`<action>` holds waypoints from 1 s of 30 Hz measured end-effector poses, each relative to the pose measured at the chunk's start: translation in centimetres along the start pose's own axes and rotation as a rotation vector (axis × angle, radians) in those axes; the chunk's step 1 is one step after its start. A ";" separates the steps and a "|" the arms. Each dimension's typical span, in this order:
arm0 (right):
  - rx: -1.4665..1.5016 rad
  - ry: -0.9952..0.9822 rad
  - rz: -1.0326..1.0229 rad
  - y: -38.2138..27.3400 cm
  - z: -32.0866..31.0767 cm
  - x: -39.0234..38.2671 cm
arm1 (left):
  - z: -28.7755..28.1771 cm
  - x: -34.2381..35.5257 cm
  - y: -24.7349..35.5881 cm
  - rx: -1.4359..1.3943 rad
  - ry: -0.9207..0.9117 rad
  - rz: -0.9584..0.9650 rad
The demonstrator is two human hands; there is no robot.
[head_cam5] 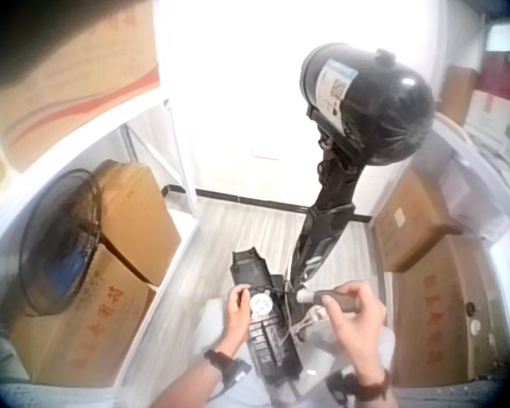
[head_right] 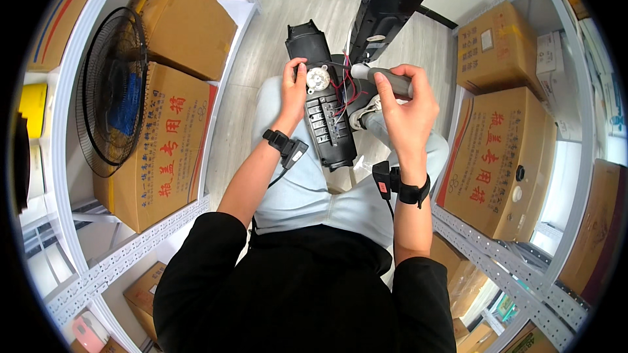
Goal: The person sits on the floor and uses a screwdriver to remove screws from a standing fan. They detach the fan head, open the control box, and manipulate internal wires and components. The person then reattaches the fan head and continues adjusting the base.
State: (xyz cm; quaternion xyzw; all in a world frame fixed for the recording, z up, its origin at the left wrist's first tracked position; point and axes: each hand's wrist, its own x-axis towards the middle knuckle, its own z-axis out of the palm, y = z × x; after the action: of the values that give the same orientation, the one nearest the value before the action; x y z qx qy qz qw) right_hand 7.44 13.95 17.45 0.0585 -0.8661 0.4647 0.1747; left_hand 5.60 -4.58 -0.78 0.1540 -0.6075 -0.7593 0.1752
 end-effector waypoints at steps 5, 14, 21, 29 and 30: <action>-0.028 -0.005 -0.035 -0.1 -0.5 -0.4 | -0.4 0.1 0.4 -0.110 -0.009 -0.060; -0.099 -0.009 -0.224 0.4 0.3 -0.5 | -0.1 -0.1 1.5 -0.190 -0.065 -0.102; -0.131 -0.063 -0.291 0.0 1.7 0.0 | 0.0 -0.3 1.8 -0.188 -0.057 -0.080; -0.188 -0.102 -0.319 0.0 2.6 0.3 | -0.1 -0.1 0.9 -0.145 -0.070 -0.035; -0.203 -0.107 -0.319 -0.2 2.7 0.3 | 0.0 -0.2 1.0 -0.159 -0.074 -0.034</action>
State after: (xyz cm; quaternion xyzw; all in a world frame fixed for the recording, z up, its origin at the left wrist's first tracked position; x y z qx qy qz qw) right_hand 6.58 11.60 16.37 0.2015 -0.8964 0.3375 0.2050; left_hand 5.89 -4.70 0.19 0.1217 -0.5488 -0.8131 0.1515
